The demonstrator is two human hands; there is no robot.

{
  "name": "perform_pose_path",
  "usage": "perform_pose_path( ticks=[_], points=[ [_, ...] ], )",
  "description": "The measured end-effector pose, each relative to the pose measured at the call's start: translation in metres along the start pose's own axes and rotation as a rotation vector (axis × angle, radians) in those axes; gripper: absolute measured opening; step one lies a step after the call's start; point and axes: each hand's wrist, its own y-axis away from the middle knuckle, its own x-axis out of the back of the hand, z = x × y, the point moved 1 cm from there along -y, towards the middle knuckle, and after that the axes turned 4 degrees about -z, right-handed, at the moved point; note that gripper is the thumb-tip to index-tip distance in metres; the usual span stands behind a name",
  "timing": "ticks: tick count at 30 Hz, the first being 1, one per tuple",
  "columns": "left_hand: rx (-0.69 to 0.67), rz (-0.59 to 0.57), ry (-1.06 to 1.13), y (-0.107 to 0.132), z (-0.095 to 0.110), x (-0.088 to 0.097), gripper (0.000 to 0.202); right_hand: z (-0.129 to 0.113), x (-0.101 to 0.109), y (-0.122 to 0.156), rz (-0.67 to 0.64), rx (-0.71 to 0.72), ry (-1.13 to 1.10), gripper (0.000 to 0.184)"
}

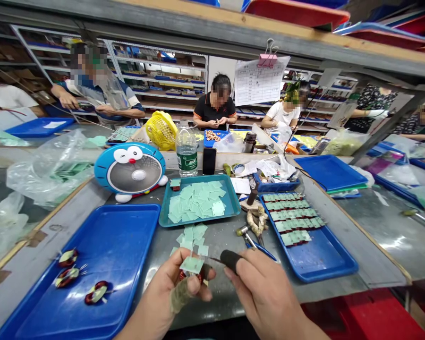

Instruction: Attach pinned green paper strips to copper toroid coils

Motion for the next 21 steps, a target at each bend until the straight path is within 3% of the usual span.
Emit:
perform_pose_path(
  ticks=[8,13,21],
  points=[
    [-0.012,-0.019,-0.077,0.003,0.011,-0.006,0.041,0.001,0.011,-0.011,-0.095,0.181,0.099,0.025],
    [-0.006,0.016,-0.155,0.007,0.01,-0.009,0.048,-0.001,0.013,-0.012,-0.113,0.211,0.119,0.027],
    [-0.023,0.06,-0.435,0.009,0.007,-0.005,0.041,-0.006,0.019,-0.013,-0.099,0.26,0.192,0.035]
  ],
)
